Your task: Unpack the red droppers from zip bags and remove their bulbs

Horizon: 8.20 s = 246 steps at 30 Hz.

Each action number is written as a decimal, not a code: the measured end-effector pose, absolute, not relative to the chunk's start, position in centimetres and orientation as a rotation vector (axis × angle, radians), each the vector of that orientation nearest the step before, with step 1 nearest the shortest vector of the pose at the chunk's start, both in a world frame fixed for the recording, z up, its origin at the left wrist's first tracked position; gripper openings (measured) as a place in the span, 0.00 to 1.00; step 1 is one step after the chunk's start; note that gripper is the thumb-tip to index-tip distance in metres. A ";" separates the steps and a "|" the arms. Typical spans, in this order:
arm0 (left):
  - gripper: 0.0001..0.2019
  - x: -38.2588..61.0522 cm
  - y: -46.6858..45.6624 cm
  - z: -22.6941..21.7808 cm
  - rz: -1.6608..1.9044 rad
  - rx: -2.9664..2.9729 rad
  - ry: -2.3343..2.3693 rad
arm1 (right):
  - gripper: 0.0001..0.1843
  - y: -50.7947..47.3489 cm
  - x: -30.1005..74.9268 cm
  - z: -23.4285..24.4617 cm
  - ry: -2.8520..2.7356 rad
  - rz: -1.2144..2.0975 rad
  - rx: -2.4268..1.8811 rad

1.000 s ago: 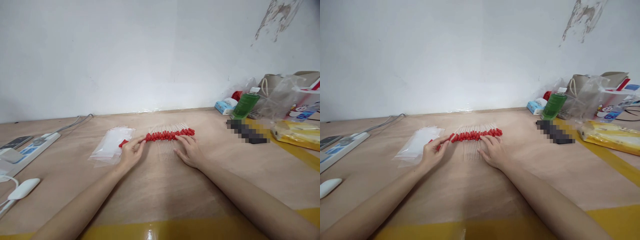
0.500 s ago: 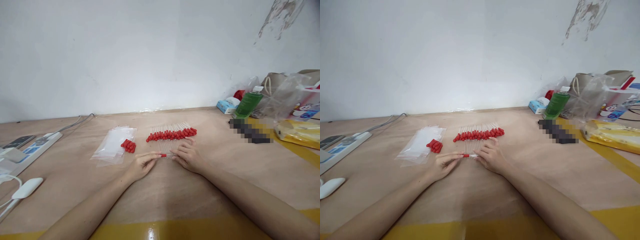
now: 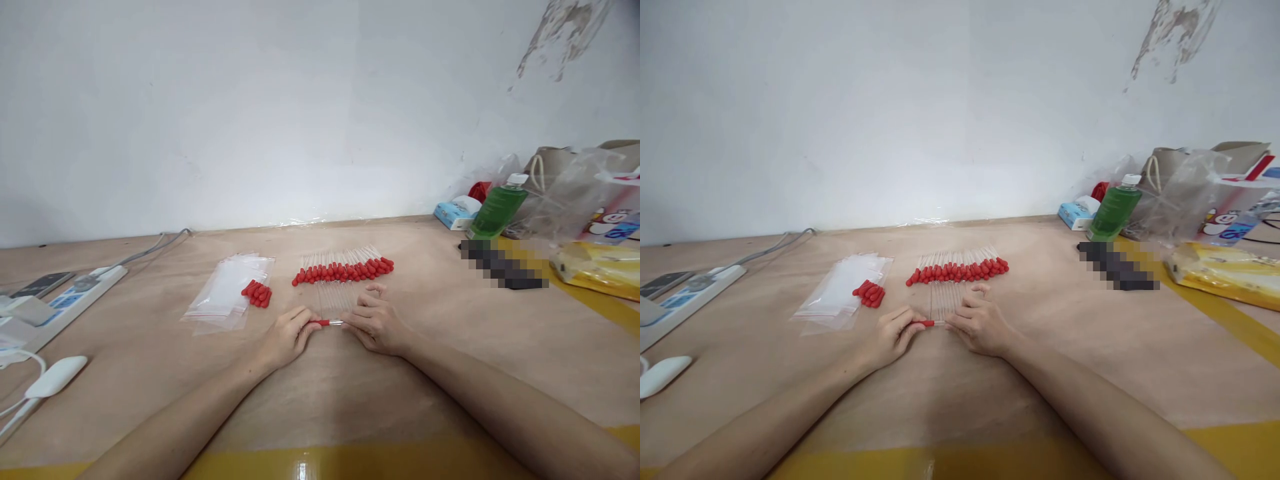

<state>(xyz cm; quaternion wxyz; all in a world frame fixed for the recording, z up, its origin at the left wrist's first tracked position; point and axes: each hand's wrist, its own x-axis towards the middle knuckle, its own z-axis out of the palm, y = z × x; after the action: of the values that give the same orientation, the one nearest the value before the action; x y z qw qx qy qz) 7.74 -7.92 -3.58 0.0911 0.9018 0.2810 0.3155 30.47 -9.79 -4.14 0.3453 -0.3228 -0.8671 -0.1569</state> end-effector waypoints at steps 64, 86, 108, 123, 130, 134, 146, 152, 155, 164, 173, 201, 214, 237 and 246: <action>0.10 8.3 0.2 -1.9 1.048 2.390 1.595 | 0.19 -7.9 32.7 -4.8 -2.113 -0.100 -1.395; 0.10 7.0 -7.7 -4.0 1.215 2.564 0.963 | 0.17 -9.4 31.8 -3.8 -2.150 -0.276 -0.990; 0.10 7.7 -8.7 -3.3 0.881 2.653 0.826 | 0.10 -10.7 29.6 -4.2 -2.253 -0.330 -0.862; 0.12 2.4 -4.9 -1.1 1.507 2.272 1.599 | 0.09 -7.7 34.7 -4.6 -1.708 -0.226 -1.574; 0.13 -1.6 -2.0 -0.1 1.410 2.091 1.833 | 0.07 -8.3 33.0 -4.6 -1.801 -0.343 -1.617; 0.10 -2.3 -1.4 -1.1 1.236 2.195 1.900 | 0.09 -8.6 32.2 -4.5 -1.874 -0.292 -1.560; 0.08 1.3 -3.5 0.3 1.236 2.647 1.659 | 0.13 -9.0 31.8 -5.1 -2.018 -0.225 -1.489; 0.10 6.2 -2.3 0.3 0.562 2.934 1.614 | 0.15 -9.1 31.8 -4.9 -2.047 -0.201 -1.517; 0.08 7.4 -1.2 -0.1 0.434 2.907 1.618 | 0.16 -9.1 31.7 -4.8 -2.079 -0.194 -1.503; 0.11 8.0 -0.8 -1.0 0.480 2.793 1.694 | 0.15 -9.1 31.6 -4.7 -2.113 -0.200 -1.483; 0.13 7.6 -0.6 -1.9 0.645 2.672 1.789 | 0.15 -9.1 30.9 -4.4 -2.142 -0.222 -1.464; 0.13 6.2 -8.3 -2.8 0.962 2.442 0.876 | 0.10 -9.7 29.7 -4.0 -2.172 -0.360 -0.969; 0.11 6.5 -9.1 -3.1 0.842 2.528 0.891 | 0.11 -10.8 28.7 -4.1 -2.240 -0.329 -0.851; 0.14 0.2 -3.6 -0.1 1.457 2.233 1.725 | 0.11 -9.7 29.5 -3.1 -1.951 -0.241 -1.168; 0.11 -3.0 -1.3 -0.9 1.261 2.314 1.948 | 0.09 -6.4 24.2 -3.1 -2.058 -0.539 -1.181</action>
<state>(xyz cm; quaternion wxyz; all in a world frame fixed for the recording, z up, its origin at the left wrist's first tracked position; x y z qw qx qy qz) -3.03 -1.29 -0.92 -0.0677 0.7044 0.5931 0.3840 24.17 -6.39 -3.14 0.3467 -0.4552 -0.7933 -0.2078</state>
